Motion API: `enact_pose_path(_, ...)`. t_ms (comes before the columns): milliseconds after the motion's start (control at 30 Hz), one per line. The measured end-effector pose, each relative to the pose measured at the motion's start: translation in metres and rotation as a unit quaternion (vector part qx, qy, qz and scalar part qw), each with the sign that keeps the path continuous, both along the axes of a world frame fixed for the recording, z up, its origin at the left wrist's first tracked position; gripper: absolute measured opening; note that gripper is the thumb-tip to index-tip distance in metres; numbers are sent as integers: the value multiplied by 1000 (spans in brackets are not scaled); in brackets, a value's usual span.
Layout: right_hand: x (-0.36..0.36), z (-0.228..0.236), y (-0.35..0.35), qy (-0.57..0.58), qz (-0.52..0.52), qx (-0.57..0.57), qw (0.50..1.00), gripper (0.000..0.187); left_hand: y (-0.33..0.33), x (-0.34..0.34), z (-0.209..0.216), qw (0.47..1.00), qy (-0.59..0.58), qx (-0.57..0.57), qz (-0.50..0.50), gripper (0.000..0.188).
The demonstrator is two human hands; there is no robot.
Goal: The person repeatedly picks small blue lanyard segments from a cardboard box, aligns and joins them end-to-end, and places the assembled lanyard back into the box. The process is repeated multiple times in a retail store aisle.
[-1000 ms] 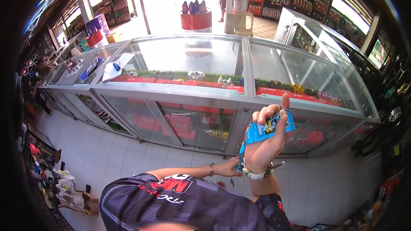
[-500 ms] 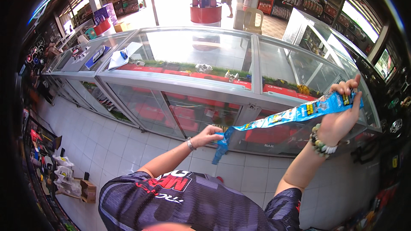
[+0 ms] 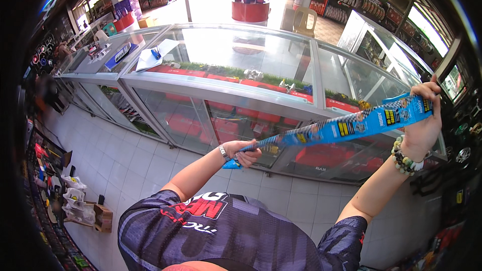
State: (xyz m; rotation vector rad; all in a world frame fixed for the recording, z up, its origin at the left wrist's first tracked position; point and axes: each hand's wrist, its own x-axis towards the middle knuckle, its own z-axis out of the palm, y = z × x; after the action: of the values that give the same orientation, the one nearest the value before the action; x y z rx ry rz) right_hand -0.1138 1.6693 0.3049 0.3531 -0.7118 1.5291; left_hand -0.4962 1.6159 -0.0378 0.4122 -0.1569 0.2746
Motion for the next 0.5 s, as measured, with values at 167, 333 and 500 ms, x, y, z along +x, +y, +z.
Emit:
enact_pose_path(167, -46, 0, -2, -95, -35, 38, 994, 42, -16, -15, -25, 993, 68, 94, 16, 64)
enact_pose_path(333, -81, 9, -12, -95, -53, 80, 991, 42, -29, -14, -25, 852, 312, 421, 8, 49)
enact_pose_path(500, -107, 26, -16, -125, -86, 129, 980, 43, -46, -16, -41, 751, 455, 465, 115, 37)
